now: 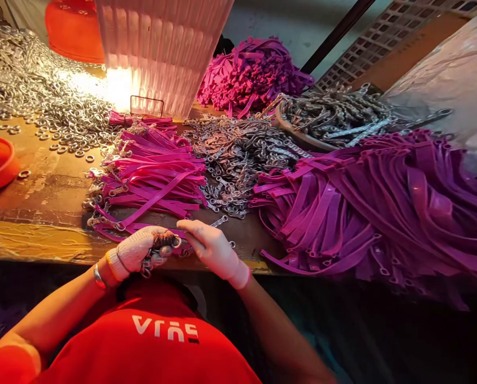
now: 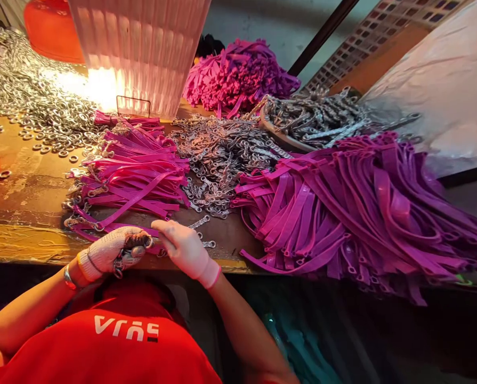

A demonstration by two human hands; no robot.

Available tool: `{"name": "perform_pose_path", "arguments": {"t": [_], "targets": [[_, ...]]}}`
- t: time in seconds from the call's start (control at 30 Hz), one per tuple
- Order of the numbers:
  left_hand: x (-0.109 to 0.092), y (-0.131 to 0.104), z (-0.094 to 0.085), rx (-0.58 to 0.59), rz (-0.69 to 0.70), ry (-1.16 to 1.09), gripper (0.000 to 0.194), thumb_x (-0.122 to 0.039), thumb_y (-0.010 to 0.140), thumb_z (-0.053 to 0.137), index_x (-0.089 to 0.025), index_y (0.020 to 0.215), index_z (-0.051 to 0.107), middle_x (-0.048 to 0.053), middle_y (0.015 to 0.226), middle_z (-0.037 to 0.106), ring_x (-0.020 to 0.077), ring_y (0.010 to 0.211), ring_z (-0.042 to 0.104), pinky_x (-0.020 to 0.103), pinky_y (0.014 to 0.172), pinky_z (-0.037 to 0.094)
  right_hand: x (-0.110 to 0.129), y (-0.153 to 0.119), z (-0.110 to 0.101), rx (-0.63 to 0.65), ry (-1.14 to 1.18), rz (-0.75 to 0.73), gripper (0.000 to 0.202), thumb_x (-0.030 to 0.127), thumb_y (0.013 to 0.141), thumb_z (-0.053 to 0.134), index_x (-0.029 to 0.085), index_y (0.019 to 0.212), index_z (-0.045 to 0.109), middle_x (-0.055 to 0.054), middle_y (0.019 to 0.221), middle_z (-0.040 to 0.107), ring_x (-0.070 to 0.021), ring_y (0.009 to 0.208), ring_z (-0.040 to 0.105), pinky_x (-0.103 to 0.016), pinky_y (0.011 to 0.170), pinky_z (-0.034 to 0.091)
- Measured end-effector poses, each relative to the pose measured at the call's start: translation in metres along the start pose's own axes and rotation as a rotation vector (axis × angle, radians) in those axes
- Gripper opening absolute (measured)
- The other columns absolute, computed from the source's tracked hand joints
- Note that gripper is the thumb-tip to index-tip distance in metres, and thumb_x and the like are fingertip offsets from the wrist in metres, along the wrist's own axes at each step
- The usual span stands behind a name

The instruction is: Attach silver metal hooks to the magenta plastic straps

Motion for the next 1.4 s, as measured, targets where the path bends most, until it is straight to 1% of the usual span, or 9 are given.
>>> {"name": "perform_pose_path", "arguments": {"t": [0.3, 0.5, 0.7, 0.8, 0.97, 1.1, 1.23, 1.3, 1.4], "targets": [[0.003, -0.003, 0.005, -0.039, -0.046, 0.371, 0.035, -0.046, 0.081, 0.060, -0.018, 0.063, 0.050, -0.003, 0.050, 0.044, 0.0073, 0.037, 0.035, 0.019, 0.034, 0.023, 0.020, -0.014, 0.018, 0.035, -0.133, -0.121, 0.037, 0.017, 0.099, 0.041, 0.019, 0.135, 0.047, -0.013, 0.112, 0.062, -0.0225, 0.100, 0.061, -0.035, 0.086, 0.052], [0.005, -0.017, -0.002, -0.104, 0.046, 0.549, 0.040, -0.057, 0.088, 0.054, -0.018, 0.085, 0.057, -0.003, 0.057, 0.050, 0.0080, 0.040, 0.038, 0.018, 0.036, 0.028, 0.014, -0.031, 0.023, 0.102, -0.276, 0.045, 0.026, 0.032, 0.102, 0.045, 0.017, 0.098, 0.065, -0.007, 0.085, 0.069, -0.0190, 0.078, 0.063, -0.028, 0.071, 0.043], [0.001, -0.028, 0.008, 0.080, 0.053, 0.710, 0.031, -0.046, 0.089, 0.058, -0.016, 0.080, 0.056, -0.001, 0.066, 0.056, 0.0081, 0.051, 0.044, 0.017, 0.043, 0.031, 0.021, -0.031, 0.018, 0.291, -0.166, 0.051, 0.029, 0.034, 0.097, 0.058, 0.019, 0.072, 0.059, 0.003, 0.066, 0.062, -0.0108, 0.058, 0.051, -0.026, 0.056, 0.028], [0.008, -0.021, 0.007, 0.018, 0.006, 0.485, 0.033, -0.049, 0.092, 0.052, -0.019, 0.079, 0.050, -0.005, 0.055, 0.049, 0.0072, 0.042, 0.037, 0.017, 0.038, 0.027, 0.028, -0.028, 0.022, 0.173, -0.087, 0.078, 0.033, 0.033, 0.100, 0.049, 0.020, 0.072, 0.059, 0.001, 0.068, 0.062, -0.0122, 0.062, 0.054, -0.025, 0.061, 0.033], [0.009, -0.001, 0.005, -0.161, 0.083, 0.099, 0.030, -0.047, 0.085, 0.061, -0.019, 0.081, 0.050, -0.008, 0.056, 0.044, 0.0057, 0.040, 0.034, 0.017, 0.039, 0.029, 0.022, -0.028, 0.036, -0.123, 0.111, 0.243, 0.027, 0.032, 0.102, 0.042, 0.020, 0.097, 0.066, -0.006, 0.091, 0.072, -0.0178, 0.084, 0.066, -0.026, 0.076, 0.047], [-0.038, 0.018, -0.003, -0.231, 0.283, 0.605, 0.030, -0.045, 0.089, 0.056, -0.016, 0.086, 0.064, -0.002, 0.061, 0.058, 0.0092, 0.048, 0.046, 0.020, 0.047, 0.038, 0.004, -0.026, 0.027, -0.296, 0.051, 0.310, 0.026, 0.033, 0.101, 0.045, 0.020, 0.106, 0.067, -0.008, 0.098, 0.074, -0.0217, 0.090, 0.069, -0.030, 0.082, 0.051], [-0.123, 0.054, -0.011, -0.553, 0.733, 1.220, 0.028, -0.033, 0.090, 0.056, -0.014, 0.102, 0.073, 0.008, 0.094, 0.074, 0.0194, 0.086, 0.065, 0.029, 0.080, 0.049, -0.007, -0.023, 0.022, -0.344, 0.093, 0.366, 0.031, 0.032, 0.100, 0.043, 0.022, 0.121, 0.063, -0.007, 0.111, 0.074, -0.0205, 0.099, 0.070, -0.029, 0.088, 0.052], [-0.151, 0.085, -0.009, -0.625, 0.663, 1.476, 0.027, -0.028, 0.091, 0.055, -0.012, 0.102, 0.074, 0.011, 0.095, 0.074, 0.0224, 0.090, 0.066, 0.032, 0.083, 0.049, -0.007, -0.022, 0.025, -0.288, 0.102, 0.387, 0.034, 0.031, 0.100, 0.043, 0.022, 0.127, 0.061, -0.006, 0.114, 0.074, -0.0202, 0.100, 0.071, -0.029, 0.089, 0.052], [-0.164, 0.123, -0.001, -0.556, 0.492, 1.623, 0.023, -0.022, 0.087, 0.058, -0.008, 0.093, 0.075, 0.015, 0.085, 0.072, 0.0251, 0.080, 0.065, 0.034, 0.076, 0.049, -0.005, -0.021, 0.028, -0.234, 0.095, 0.411, 0.038, 0.033, 0.100, 0.042, 0.022, 0.134, 0.057, -0.007, 0.119, 0.072, -0.0210, 0.101, 0.071, -0.031, 0.092, 0.052]]}}
Point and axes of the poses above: each hand's wrist, its own y-axis towards the middle knuckle, its own z-axis out of the palm, x = y × z, the point moved 3 cm from there along y, towards the middle knuckle
